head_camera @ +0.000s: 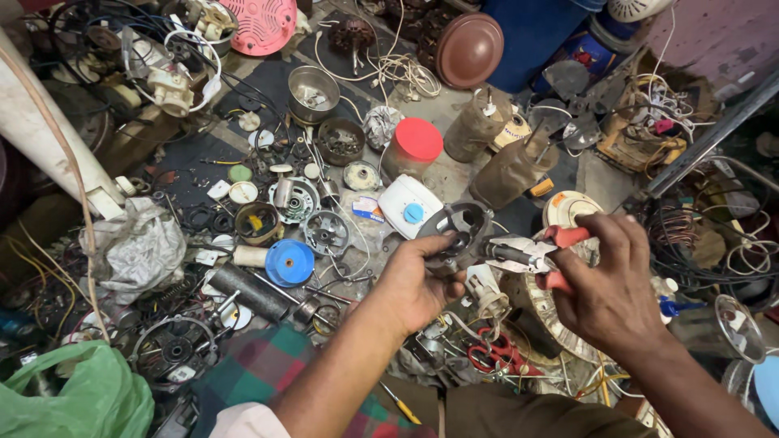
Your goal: The person sits on the floor of a cluttered repair workshop and disassembles a mixer/blender motor unit. They use a screwdriver to unscrew the housing, pull apart the motor and gears, wipe parts with a cloth, apply oil from a bottle to the mechanism, and handle pliers and other components while reworking the assembly.
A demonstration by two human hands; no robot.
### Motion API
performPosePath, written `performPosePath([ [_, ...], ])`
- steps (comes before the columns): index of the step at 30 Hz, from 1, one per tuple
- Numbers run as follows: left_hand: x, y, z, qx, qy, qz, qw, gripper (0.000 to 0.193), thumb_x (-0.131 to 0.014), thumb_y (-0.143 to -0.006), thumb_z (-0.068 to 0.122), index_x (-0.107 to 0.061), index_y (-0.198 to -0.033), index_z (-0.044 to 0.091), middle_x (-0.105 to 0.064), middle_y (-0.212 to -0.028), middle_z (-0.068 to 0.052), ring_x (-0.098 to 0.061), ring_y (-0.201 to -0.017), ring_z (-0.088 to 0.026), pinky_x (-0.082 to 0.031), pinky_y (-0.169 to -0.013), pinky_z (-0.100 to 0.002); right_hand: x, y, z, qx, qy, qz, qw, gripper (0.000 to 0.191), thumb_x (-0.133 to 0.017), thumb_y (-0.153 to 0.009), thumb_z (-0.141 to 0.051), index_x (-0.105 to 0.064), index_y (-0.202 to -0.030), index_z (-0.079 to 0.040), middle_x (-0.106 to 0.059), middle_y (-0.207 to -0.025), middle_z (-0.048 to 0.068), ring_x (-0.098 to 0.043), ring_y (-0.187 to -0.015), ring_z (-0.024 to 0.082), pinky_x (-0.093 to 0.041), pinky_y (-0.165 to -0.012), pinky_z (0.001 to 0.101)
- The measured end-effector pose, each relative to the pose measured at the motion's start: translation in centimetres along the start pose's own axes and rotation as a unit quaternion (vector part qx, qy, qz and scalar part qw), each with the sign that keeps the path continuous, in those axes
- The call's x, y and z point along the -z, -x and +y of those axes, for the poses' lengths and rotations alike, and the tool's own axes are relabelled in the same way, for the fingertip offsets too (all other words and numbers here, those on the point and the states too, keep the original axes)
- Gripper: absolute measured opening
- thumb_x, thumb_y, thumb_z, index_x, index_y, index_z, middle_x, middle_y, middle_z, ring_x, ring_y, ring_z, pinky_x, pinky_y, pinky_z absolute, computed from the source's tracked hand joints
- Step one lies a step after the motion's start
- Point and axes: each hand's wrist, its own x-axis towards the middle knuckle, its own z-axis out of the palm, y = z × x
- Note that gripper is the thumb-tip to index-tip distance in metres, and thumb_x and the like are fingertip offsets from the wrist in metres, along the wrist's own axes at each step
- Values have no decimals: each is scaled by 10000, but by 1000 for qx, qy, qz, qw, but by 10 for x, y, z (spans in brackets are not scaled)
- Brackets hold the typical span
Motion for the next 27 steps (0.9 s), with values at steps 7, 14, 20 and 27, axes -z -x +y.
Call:
performPosePath([
  [7, -27, 15, -16, -258, -15, 49, 965, 248, -590, -960, 212, -543, -1179, 105, -712, -972, -43, -709, -791, -176, -574, -606, -398, -47, 31, -40, -144, -129, 25, 981, 701, -683, -675, -35, -493, -1346, 42, -442, -1338, 302, -452, -1231, 481, -436, -1024, 511],
  [14, -31, 37, -5, -449, -202, 31, 870, 335, -608, -1016, 230, -508, -1298, 79, -677, -1012, -59, -691, -756, -160, -580, -655, -300, -65, 59, -120, -416, -497, -65, 759, 533, -638, -814, -29, -547, -1338, -41, -565, -1079, 210, -556, -936, 338, -501, -820, 429],
  [20, -35, 33, 0, -316, -87, 37, 944, 294, -647, -953, 206, -601, -1212, 77, -687, -964, -65, -688, -696, -187, -568, -553, -359, -23, 27, -66, -168, -167, 44, 971, 581, -663, -654, -19, -565, -1226, 7, -414, -1441, 285, -419, -1358, 463, -359, -1115, 562],
  [27, -26, 26, -5, -197, -65, -26, 978, 234, -635, -967, 191, -630, -1150, 46, -716, -906, -80, -679, -679, -186, -530, -483, -356, -5, 11, -20, -41, -8, 72, 997, 454, -804, -666, -117, -603, -1069, -55, -427, -1352, 276, -401, -1355, 517, -319, -1115, 678],
])
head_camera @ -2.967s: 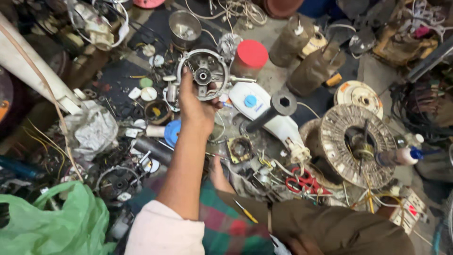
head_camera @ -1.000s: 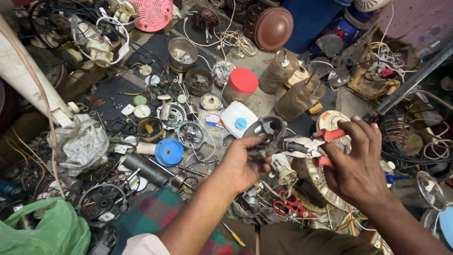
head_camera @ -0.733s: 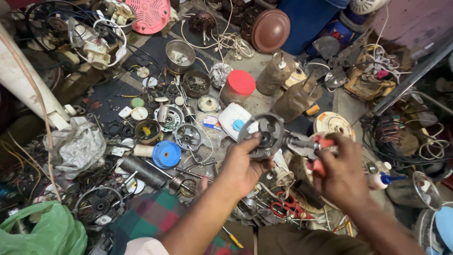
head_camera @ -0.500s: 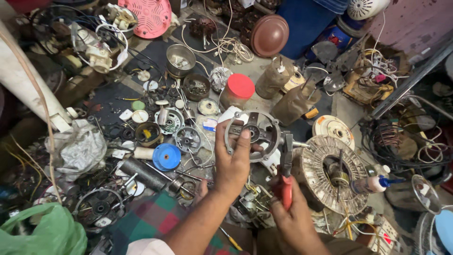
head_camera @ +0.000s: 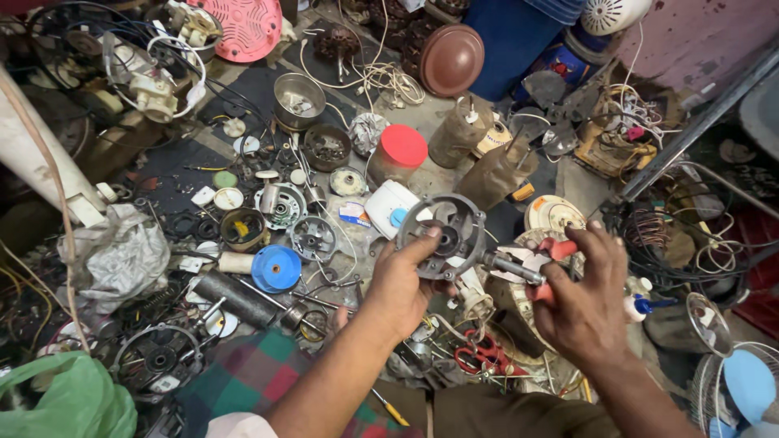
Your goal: The person sits on the floor of a cluttered repair workshop and disassembles a mixer/blender motor unit. They use a screwdriver to unscrew the housing, pull apart the motor and gears, wipe parts with a cloth, apply oil from a bottle to the mechanism, and handle pliers and other components while reworking the assembly.
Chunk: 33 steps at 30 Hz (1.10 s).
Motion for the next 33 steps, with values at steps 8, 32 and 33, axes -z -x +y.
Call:
performPosePath([
  [8, 17, -12, -5, 146, 2, -10, 989, 243, -609, -986, 207, -658, -1124, 12, -711, -832, -115, -662, -627, -204, -534, -490, -321, 13, -17, 33, 94, -29, -19, 995, 483, -845, -654, -145, -597, -1067, -108, -473, -1296, 213, -515, -1218, 451, -451, -1043, 594],
  [32, 26, -18, -7, -53, 14, 5, 998, 339, -568, -936, 156, -587, -1269, 92, -679, -1156, -107, -709, -938, -227, -604, -757, -451, -63, 40, -63, -314, -171, -60, 932, 596, -755, -649, -71, -472, -1172, -21, -524, -1040, 200, -554, -960, 376, -469, -868, 469],
  [33, 25, -18, -4, -17, -27, -2, 999, 332, -590, -941, 197, -567, -1259, 106, -664, -1176, -90, -703, -965, -220, -614, -750, -449, -55, 41, -56, -345, -175, -63, 920, 593, -757, -628, -73, -471, -1146, -29, -521, -1036, 194, -562, -946, 360, -482, -851, 453],
])
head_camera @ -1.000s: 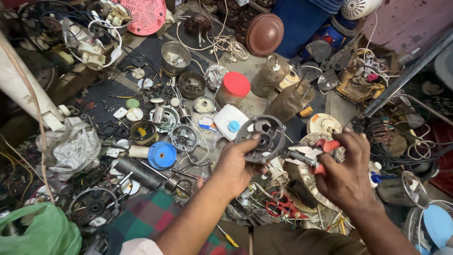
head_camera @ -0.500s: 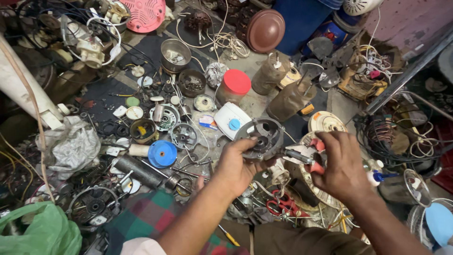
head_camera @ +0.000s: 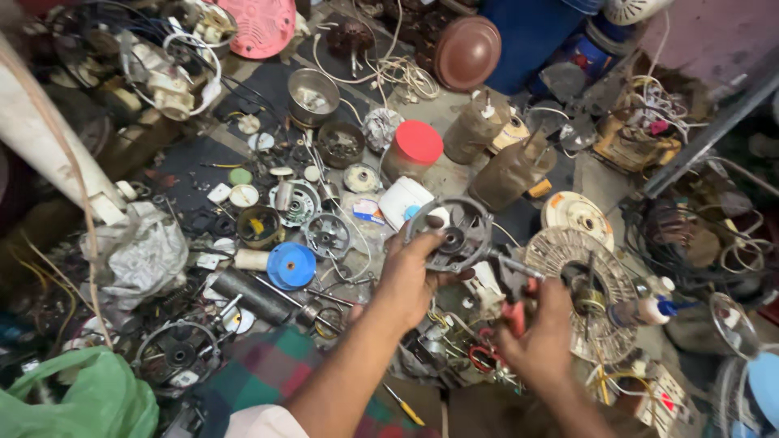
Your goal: The person sits on the floor of a cluttered repair workshop and disassembles a mixer/blender motor unit. They use a screwdriver to unscrew the housing, pull apart the motor and gears, wipe parts with a cloth, apply oil from a bottle to the mechanism, and handle pliers and other components while reworking the assembly.
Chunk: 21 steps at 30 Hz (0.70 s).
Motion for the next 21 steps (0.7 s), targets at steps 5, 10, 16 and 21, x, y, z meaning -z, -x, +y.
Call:
performPosePath([
  [5, 6, -14, 28, 128, -94, -39, 987, 643, -501, -883, 630, -601, -1287, 140, -717, -1170, -82, -707, -947, -226, -563, -703, -367, 72, -45, 9, 245, 114, 17, 963, 737, -800, -618, -133, -518, -1290, -18, -542, -1125, 197, -522, -1054, 406, -442, -933, 502],
  [10, 7, -16, 4, 47, -219, 43, 974, 903, -509, -883, 751, -649, -1322, -25, -697, -1109, -197, -624, -818, -313, -426, -703, -504, 104, -80, -12, 392, 203, -43, 896, 737, -858, -623, -322, -574, -1239, -33, -537, -1048, 184, -518, -1010, 410, -433, -897, 553],
  [16, 10, -21, -25, 49, 49, 100, 993, 628, -625, -839, 627, -619, -1283, 183, -721, -1168, 33, -699, -1003, -105, -552, -860, -306, 95, -89, -31, 399, 244, -88, 880, 736, -834, -663, -386, -576, -1271, -64, -564, -1084, 175, -536, -1017, 398, -428, -908, 554],
  [21, 22, -30, -20, -50, -50, 186, 980, 664, -679, -912, 656, -705, -1150, 37, -594, -902, -24, -537, -776, -168, -433, -669, -342, 62, -79, -32, 303, 261, -112, 910, 781, -847, -633, -330, -559, -1308, -62, -543, -1059, 197, -522, -998, 411, -432, -889, 530],
])
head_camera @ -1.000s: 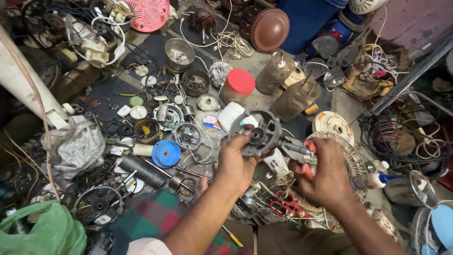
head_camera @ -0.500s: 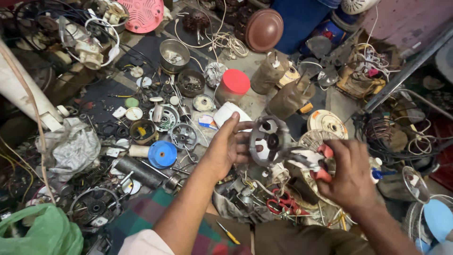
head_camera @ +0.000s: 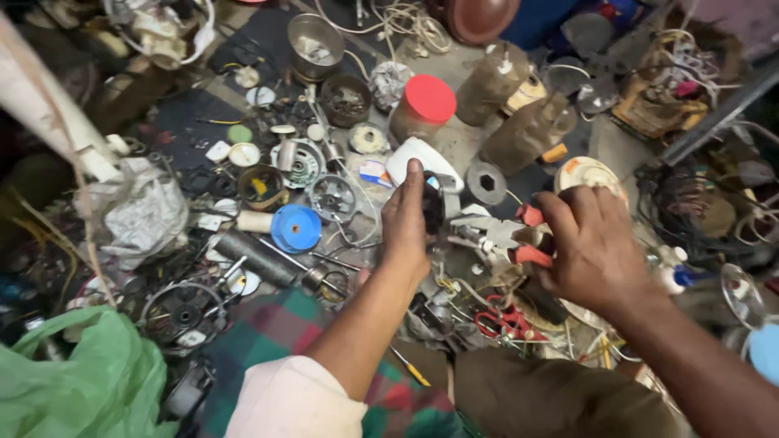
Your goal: The person sits on the floor of a cluttered repair workshop and disassembles a mixer/blender motor unit. They use a screwdriver to unscrew the housing, pull apart the motor and gears, wipe parts with a cloth, apply oil from a bottle to the mechanism, and handle pliers and other components while reworking the assembly.
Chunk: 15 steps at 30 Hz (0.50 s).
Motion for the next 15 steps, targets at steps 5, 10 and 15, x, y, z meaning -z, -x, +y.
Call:
performPosePath([
  [5, 12, -10, 18, -40, 61, -5, 997, 623, -748, -841, 573, -726, -1126, 20, -688, -992, -28, -626, -876, -145, -515, -788, -318, -30, -1, -26, -28, -58, 39, 997, 812, -836, -612, -240, -502, -1321, -28, -521, -1121, 204, -513, -1036, 419, -421, -904, 533],
  [10, 16, -10, 19, -41, 23, 12, 999, 673, -741, -816, 577, -732, -1159, -1, -740, -1101, -61, -657, -986, -160, -519, -888, -336, -43, 8, -33, -59, -91, 49, 993, 772, -823, -626, -191, -493, -1304, -28, -488, -1084, 203, -502, -1017, 410, -417, -889, 528],
  [15, 22, -10, 12, -32, -24, 56, 998, 617, -749, -847, 588, -759, -1032, 0, -671, -926, -28, -559, -754, -129, -452, -669, -307, -53, 16, -42, -57, -117, 68, 989, 716, -828, -659, -196, -498, -1269, -19, -482, -1047, 194, -493, -971, 404, -410, -851, 531],
])
